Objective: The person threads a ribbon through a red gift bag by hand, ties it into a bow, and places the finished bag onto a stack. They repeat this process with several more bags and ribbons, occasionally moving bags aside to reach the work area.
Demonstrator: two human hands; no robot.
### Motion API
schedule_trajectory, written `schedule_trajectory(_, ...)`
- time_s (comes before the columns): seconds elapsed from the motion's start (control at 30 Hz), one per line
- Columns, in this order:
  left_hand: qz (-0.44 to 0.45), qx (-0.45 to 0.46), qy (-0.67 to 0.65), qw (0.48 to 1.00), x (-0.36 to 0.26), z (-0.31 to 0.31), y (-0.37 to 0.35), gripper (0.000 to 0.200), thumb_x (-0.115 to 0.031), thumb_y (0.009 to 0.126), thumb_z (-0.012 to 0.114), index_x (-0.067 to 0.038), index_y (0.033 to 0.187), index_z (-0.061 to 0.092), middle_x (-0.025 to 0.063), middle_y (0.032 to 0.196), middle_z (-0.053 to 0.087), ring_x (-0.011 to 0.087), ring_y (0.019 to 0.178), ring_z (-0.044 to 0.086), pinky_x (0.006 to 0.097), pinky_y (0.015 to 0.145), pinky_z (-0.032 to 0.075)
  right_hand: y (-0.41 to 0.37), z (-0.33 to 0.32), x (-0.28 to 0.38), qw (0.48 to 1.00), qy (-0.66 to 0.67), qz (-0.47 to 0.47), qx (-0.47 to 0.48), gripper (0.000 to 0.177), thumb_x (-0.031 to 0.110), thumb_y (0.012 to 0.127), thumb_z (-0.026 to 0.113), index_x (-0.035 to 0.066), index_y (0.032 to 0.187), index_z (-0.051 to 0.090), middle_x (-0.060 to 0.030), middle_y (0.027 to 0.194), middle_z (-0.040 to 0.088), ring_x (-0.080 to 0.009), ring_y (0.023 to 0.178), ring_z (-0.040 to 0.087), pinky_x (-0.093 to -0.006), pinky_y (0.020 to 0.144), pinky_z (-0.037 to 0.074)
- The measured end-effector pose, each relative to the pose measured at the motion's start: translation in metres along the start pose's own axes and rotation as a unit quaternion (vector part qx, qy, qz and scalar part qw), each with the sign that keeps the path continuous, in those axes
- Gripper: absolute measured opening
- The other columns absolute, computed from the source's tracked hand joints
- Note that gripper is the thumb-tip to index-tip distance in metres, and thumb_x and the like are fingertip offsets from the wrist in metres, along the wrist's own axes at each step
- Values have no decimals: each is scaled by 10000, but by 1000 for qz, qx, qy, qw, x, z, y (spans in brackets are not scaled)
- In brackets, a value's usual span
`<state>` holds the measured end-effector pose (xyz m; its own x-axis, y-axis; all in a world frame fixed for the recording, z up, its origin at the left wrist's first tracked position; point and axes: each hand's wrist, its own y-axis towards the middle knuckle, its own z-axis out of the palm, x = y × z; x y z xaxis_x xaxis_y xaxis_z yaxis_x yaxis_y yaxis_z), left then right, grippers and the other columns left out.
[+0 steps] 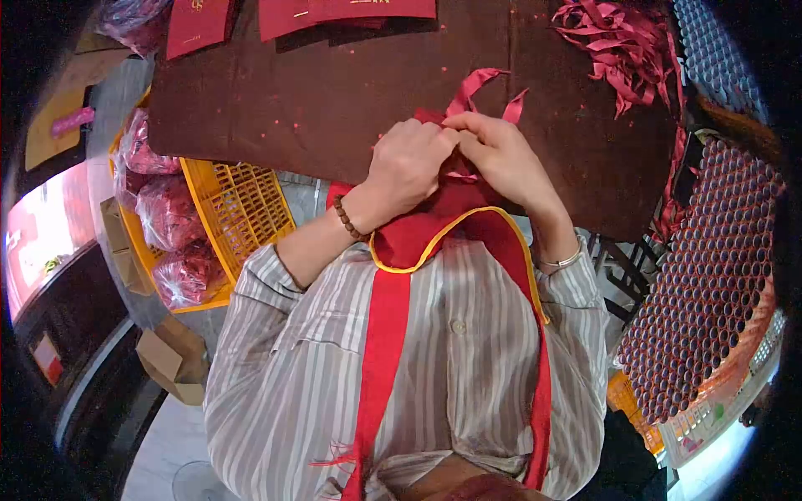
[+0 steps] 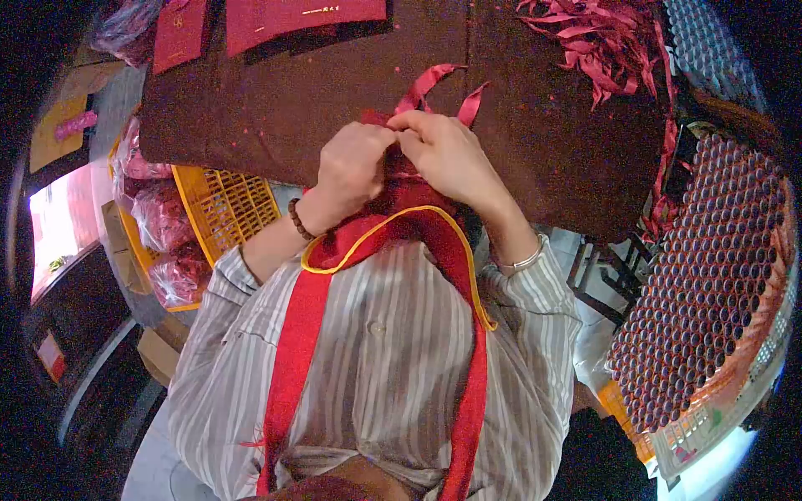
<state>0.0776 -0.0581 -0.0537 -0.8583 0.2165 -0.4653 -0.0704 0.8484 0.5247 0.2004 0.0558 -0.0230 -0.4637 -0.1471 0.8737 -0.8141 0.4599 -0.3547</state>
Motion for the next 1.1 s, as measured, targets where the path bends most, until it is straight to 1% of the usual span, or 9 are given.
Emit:
schedule_trajectory(0.03,-3,5,-6,1000,0,-1,-1,317,18,647,558,-61,953,538,97,722,537,269,651,532,364,585,432,0,0,0,1000,-18,0,8,252,108,891,455,-26,1078,558,-65,899,630,-120,845,574,-253,766,449)
schedule_trajectory(0.17,-50,63,48,996,-4,-13,7,233,-10,697,561,-51,926,554,98,743,552,279,689,545,377,622,429,1,-1,-3,999,-30,-18,17,256,111,890,470,-19,1096,550,-72,898,628,-112,853,568,-247,775,445)
schedule_trajectory(0.4,-135,112,-154,972,48,-33,37,161,-207,811,553,-80,832,650,81,955,581,273,920,512,373,801,408,-10,-1,16,998,-42,-27,-32,156,115,861,553,-11,951,534,-83,785,634,-111,716,572,-268,644,446)
schedule_trajectory(0.47,-196,308,-275,889,53,-37,47,170,-198,823,554,-47,849,629,78,1016,556,254,1025,479,344,916,350,-11,3,17,996,-45,-62,-55,160,124,846,581,3,942,538,-133,746,629,-159,666,605,-291,605,456)
schedule_trajectory(0.63,-114,392,-103,907,51,-50,66,240,-240,835,508,-32,827,627,71,998,559,269,1046,452,379,904,353,-16,13,15,982,-108,-136,-69,156,132,848,572,20,956,555,-166,806,631,-308,740,630,-347,628,480)
schedule_trajectory(0.7,-123,580,-206,778,63,-49,79,263,-255,832,504,-17,802,609,80,934,552,272,1008,459,382,867,371,-16,15,17,971,-152,-173,-55,139,125,840,573,38,949,568,-147,808,626,-309,727,622,-355,632,482)
schedule_trajectory(0.77,-105,563,-238,784,70,-43,77,235,-225,807,537,1,767,590,98,826,533,240,889,496,350,788,389,-16,17,22,966,-168,-190,-53,139,124,828,582,50,945,582,-133,816,625,-309,732,615,-356,639,480)
schedule_trajectory(0.87,-141,593,-349,712,72,-34,77,196,-189,731,566,1,682,566,-61,588,427,98,611,370,294,570,306,-19,18,24,963,-164,-203,-74,155,128,812,601,59,952,600,-136,824,622,-297,751,614,-352,661,480)
schedule_trajectory(1.1,-224,592,-250,733,63,-19,66,209,-167,772,578,39,796,602,53,794,568,139,782,479,306,702,383,-20,18,22,964,-166,-205,-44,149,140,802,618,65,931,617,-125,829,631,-280,737,621,-348,651,480)
